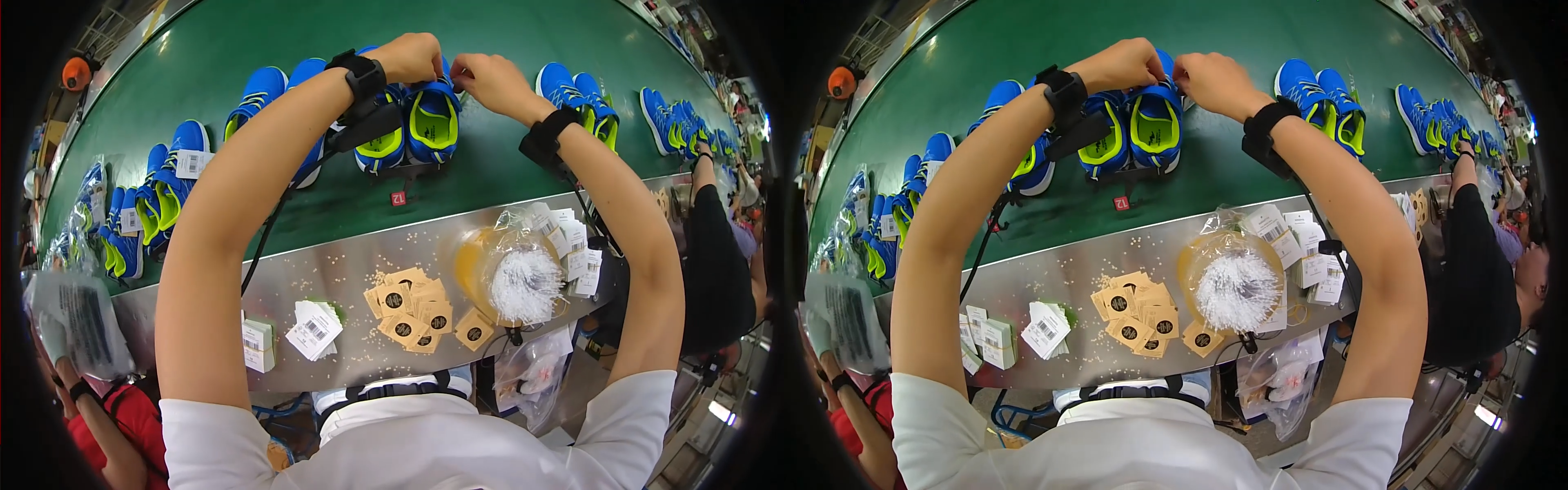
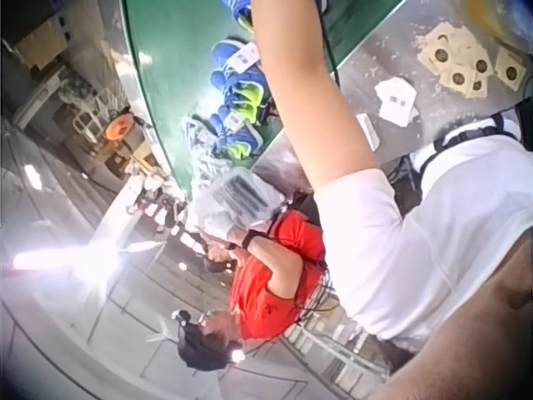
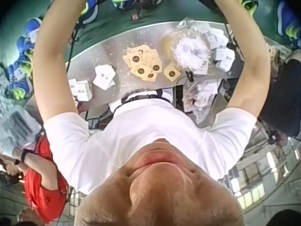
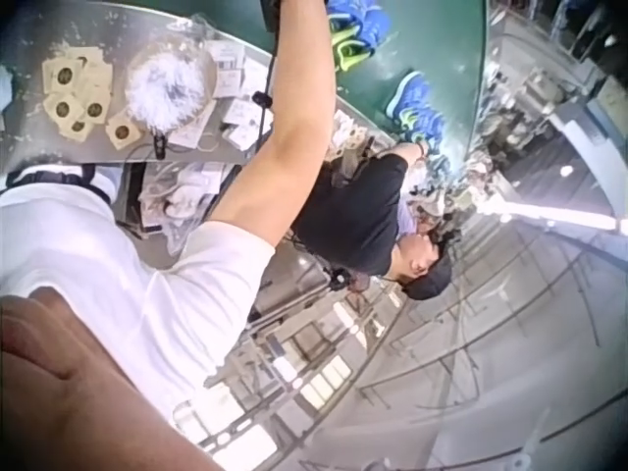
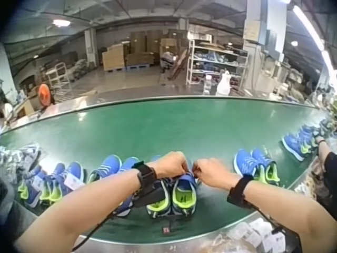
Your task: The recorder is attaching circular product labels and rectangular tags to blue sneakers as they move along a conveyor belt.
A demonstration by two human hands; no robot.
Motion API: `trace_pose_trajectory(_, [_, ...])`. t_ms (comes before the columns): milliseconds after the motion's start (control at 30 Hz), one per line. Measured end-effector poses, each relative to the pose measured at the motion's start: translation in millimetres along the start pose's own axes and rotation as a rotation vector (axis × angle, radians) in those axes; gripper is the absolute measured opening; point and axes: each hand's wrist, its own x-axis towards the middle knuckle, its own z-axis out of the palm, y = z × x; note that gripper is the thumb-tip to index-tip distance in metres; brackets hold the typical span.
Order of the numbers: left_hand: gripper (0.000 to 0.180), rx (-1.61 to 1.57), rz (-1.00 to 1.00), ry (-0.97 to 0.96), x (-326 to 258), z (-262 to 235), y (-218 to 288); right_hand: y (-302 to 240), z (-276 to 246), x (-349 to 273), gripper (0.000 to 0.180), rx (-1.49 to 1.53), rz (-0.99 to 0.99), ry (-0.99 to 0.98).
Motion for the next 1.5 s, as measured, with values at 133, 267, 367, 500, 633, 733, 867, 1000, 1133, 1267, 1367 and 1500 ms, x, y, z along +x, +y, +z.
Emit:
trace_pose_trajectory(133, [0.017, -0.122, 0.042, 0.122, -9, 3, -2, -3, -2, 0, 0.015, -0.02, 0.003, -0.045])
trace_pose_trajectory(267, [0.017, -0.292, -0.072, 0.149, -19, -3, -4, -4, -1, 2, 0.017, 0.128, -0.104, 0.001])
trace_pose_trajectory(367, [0.016, -0.318, -0.132, 0.107, -25, -5, -8, -22, 2, 9, 0.018, 0.254, 0.148, -0.086])
trace_pose_trajectory(500, [0.014, -0.126, -0.044, 0.225, -24, 9, -11, -14, 15, 14, 0.019, 0.157, -0.072, 0.062])
trace_pose_trajectory(633, [0.025, 0.166, 0.029, 0.495, -31, 16, -5, -18, 20, 12, 0.018, 0.092, -0.094, 0.373])
trace_pose_trajectory(733, [0.032, 0.006, -0.054, 0.442, -41, 4, -1, -17, 6, 17, 0.02, 0.395, -0.033, 0.238])
trace_pose_trajectory(867, [0.028, -1.355, -0.125, 0.263, -62, -1, -13, -32, -4, 16, 0.022, 1.145, 0.16, 0.034])
trace_pose_trajectory(1000, [0.025, -1.507, -0.067, 0.368, -73, 11, -5, -28, -11, 12, 0.025, 1.411, 0.196, 0.012])
trace_pose_trajectory(1133, [0.023, -1.462, -0.08, 0.459, -77, 16, -2, -31, -8, 13, 0.024, 1.3, 0.203, -0.025])
trace_pose_trajectory(1267, [0.021, -1.447, -0.113, 0.495, -78, 20, -2, -19, -13, 17, 0.024, 1.148, 0.246, -0.026])
trace_pose_trajectory(1367, [0.019, -1.421, -0.141, 0.53, -79, 19, -5, -13, -10, 25, 0.022, 0.951, 0.347, -0.172])
trace_pose_trajectory(1500, [0.018, -1.523, -0.08, 0.595, -78, 23, -11, -20, 0, 39, 0.019, 0.785, 0.34, -0.315])
